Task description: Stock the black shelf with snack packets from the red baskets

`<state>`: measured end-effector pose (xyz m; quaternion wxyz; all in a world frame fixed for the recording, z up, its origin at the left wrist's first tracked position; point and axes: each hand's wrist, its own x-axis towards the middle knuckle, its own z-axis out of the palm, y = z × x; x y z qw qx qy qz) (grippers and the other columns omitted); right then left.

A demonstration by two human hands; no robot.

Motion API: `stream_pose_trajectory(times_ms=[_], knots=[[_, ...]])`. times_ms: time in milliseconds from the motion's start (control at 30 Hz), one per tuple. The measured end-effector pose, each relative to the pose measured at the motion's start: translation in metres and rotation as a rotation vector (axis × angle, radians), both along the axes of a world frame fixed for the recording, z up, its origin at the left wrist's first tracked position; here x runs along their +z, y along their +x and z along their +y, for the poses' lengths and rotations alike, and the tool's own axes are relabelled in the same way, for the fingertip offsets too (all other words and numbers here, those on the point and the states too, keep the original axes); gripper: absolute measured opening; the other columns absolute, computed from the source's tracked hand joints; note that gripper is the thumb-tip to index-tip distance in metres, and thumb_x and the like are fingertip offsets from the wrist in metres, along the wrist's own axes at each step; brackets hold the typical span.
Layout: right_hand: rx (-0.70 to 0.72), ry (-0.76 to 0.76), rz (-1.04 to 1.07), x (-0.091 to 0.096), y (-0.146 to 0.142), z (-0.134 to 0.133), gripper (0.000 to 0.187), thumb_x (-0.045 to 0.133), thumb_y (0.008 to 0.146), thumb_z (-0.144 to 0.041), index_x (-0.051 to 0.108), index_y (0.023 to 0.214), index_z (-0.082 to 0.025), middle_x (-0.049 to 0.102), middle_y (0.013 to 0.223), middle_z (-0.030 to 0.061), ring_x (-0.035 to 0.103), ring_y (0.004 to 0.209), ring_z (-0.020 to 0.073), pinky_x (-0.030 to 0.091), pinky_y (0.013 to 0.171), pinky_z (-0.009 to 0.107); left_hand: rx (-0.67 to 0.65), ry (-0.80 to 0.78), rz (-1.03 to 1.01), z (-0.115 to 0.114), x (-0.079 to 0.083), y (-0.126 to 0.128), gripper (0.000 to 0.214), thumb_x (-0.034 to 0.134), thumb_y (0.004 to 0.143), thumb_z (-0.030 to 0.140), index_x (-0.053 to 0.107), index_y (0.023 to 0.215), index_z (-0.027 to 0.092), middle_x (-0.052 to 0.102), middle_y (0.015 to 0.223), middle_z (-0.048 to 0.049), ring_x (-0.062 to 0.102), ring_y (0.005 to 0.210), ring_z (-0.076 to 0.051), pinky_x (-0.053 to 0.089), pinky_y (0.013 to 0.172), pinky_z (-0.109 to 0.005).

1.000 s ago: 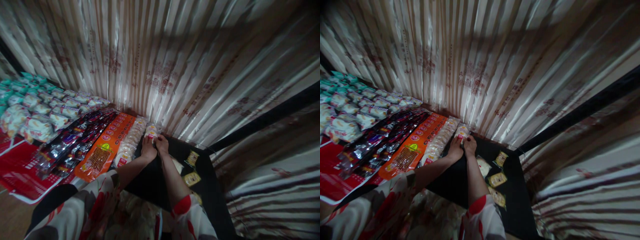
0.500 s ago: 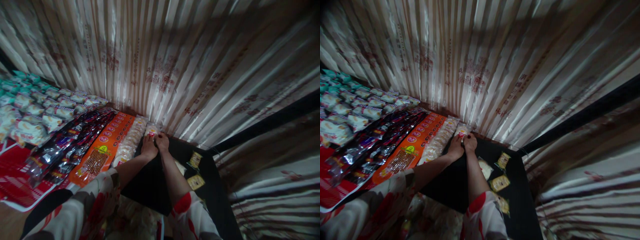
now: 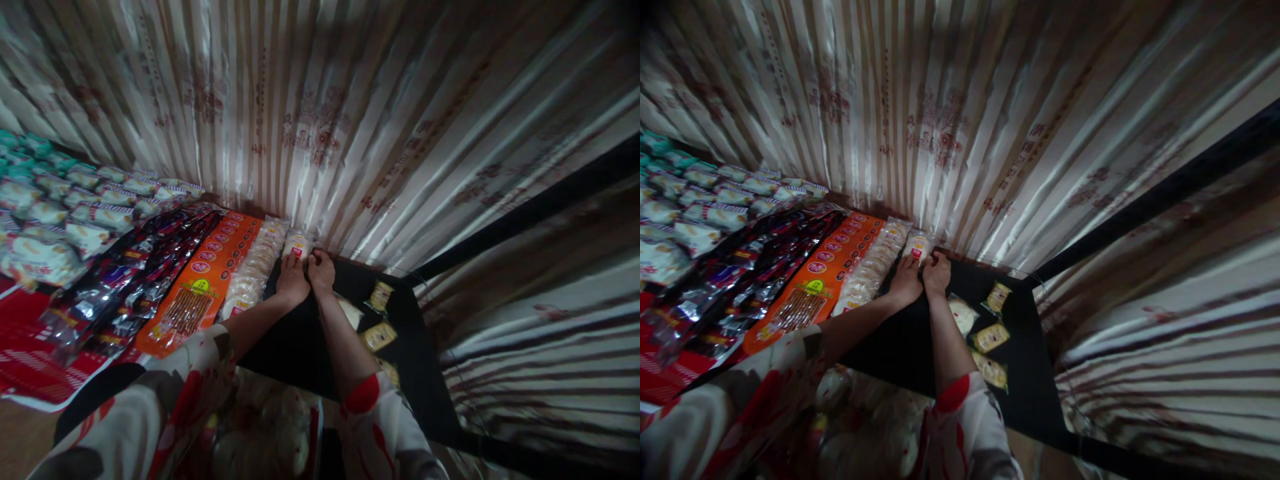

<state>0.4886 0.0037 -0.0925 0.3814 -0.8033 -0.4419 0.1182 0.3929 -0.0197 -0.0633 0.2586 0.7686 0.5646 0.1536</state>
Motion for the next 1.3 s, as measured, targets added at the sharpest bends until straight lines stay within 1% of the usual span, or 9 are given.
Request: stream_pose_trajectory(times_ms=[200,300,400,500,633,800,900,1033,1300], knots=[[-0.025,-0.011,-0.195,0.015,0.037,-0.049,0.034,0.040,0.079,-0.014,0.064,0.103,-0.014,0.065,0.104,0.0106,0.057,0.101,0.0203,0.041,0.092,0.033,-0.291,0.103,-0.006,-0.033,0.004,0.015,0.047,0.044,0.076,0.010,0.052,0.122,0.007,0.037,0.144,-0.0122,0.019,0.138,-0.021,0.022,0.113,-0.030],[-0.008,-0.102,-0.243,0.021,0.057,-0.077,0.034,0.039,0.080,-0.015,0.065,0.102,-0.016,0.066,0.100,0.0095,0.060,0.096,0.0204,0.043,0.087,0.032,-0.468,0.098,-0.005,-0.051,-0.001,0.024,0.046,0.043,0.076,0.009,0.055,0.120,0.012,0.042,0.141,-0.0096,0.025,0.137,-0.018,0.023,0.113,-0.031],[-0.005,-0.220,-0.229,0.021,0.065,-0.100,0.032,0.042,0.080,-0.016,0.065,0.102,-0.018,0.068,0.094,0.0088,0.063,0.089,0.0207,0.046,0.081,0.031,-0.564,0.034,-0.004,-0.069,-0.008,0.026,0.052,0.043,0.076,0.008,0.049,0.126,0.016,0.041,0.142,-0.0071,0.025,0.137,-0.018,0.026,0.111,-0.036],[0.051,-0.257,-0.210,0.017,0.060,-0.116,0.031,0.044,0.081,-0.017,0.066,0.103,-0.018,0.070,0.093,0.0091,0.063,0.091,0.0214,0.046,0.081,0.030,-0.565,0.008,0.028,-0.086,-0.010,0.019,0.054,0.044,0.079,0.012,0.042,0.133,0.016,0.033,0.147,-0.0089,0.024,0.137,-0.023,0.026,0.110,-0.039],[0.156,-0.252,-0.198,0.015,0.039,-0.128,0.035,0.043,0.083,-0.018,0.063,0.112,-0.019,0.069,0.104,0.0091,0.063,0.098,0.0213,0.045,0.085,0.029,-0.495,-0.009,0.112,-0.107,-0.005,0.001,0.054,0.043,0.085,0.023,0.035,0.137,0.014,0.028,0.149,-0.0110,0.020,0.138,-0.027,0.024,0.110,-0.042],[0.235,-0.263,-0.188,0.016,0.006,-0.142,0.036,0.044,0.082,-0.015,0.063,0.112,-0.017,0.067,0.108,0.0111,0.063,0.099,0.0214,0.045,0.085,0.029,-0.486,0.001,0.204,-0.128,-0.002,-0.026,0.072,0.053,0.081,0.038,0.026,0.141,0.010,0.019,0.151,-0.0153,0.014,0.139,-0.031,0.021,0.110,-0.045],[0.253,-0.243,-0.182,0.015,-0.010,-0.154,0.034,0.049,0.078,-0.013,0.065,0.107,-0.017,0.067,0.106,0.0103,0.062,0.098,0.0205,0.045,0.087,0.028,-0.490,0.036,0.201,-0.140,-0.005,-0.043,0.074,0.059,0.077,0.036,0.029,0.139,0.009,0.022,0.149,-0.0176,0.019,0.137,-0.032,0.023,0.110,-0.044],[0.288,-0.235,-0.148,0.013,-0.023,-0.172,0.035,0.047,0.078,-0.009,0.065,0.106,-0.018,0.067,0.107,0.0086,0.062,0.099,0.0193,0.044,0.090,0.029,-0.482,0.154,0.138,-0.154,-0.013,-0.064,0.054,0.054,0.081,0.027,0.040,0.132,0.012,0.034,0.145,-0.0152,0.030,0.133,-0.028,0.028,0.109,-0.039],[0.520,-0.149,-0.046,0.016,-0.034,-0.218,0.035,0.043,0.082,-0.010,0.067,0.104,-0.023,0.067,0.111,0.0020,0.059,0.107,0.0142,0.040,0.100,0.031,-0.550,0.203,0.070,-0.173,-0.018,-0.100,0.041,0.039,0.089,0.024,0.044,0.128,0.015,0.040,0.141,-0.0113,0.033,0.131,-0.023,0.027,0.109,-0.037]])
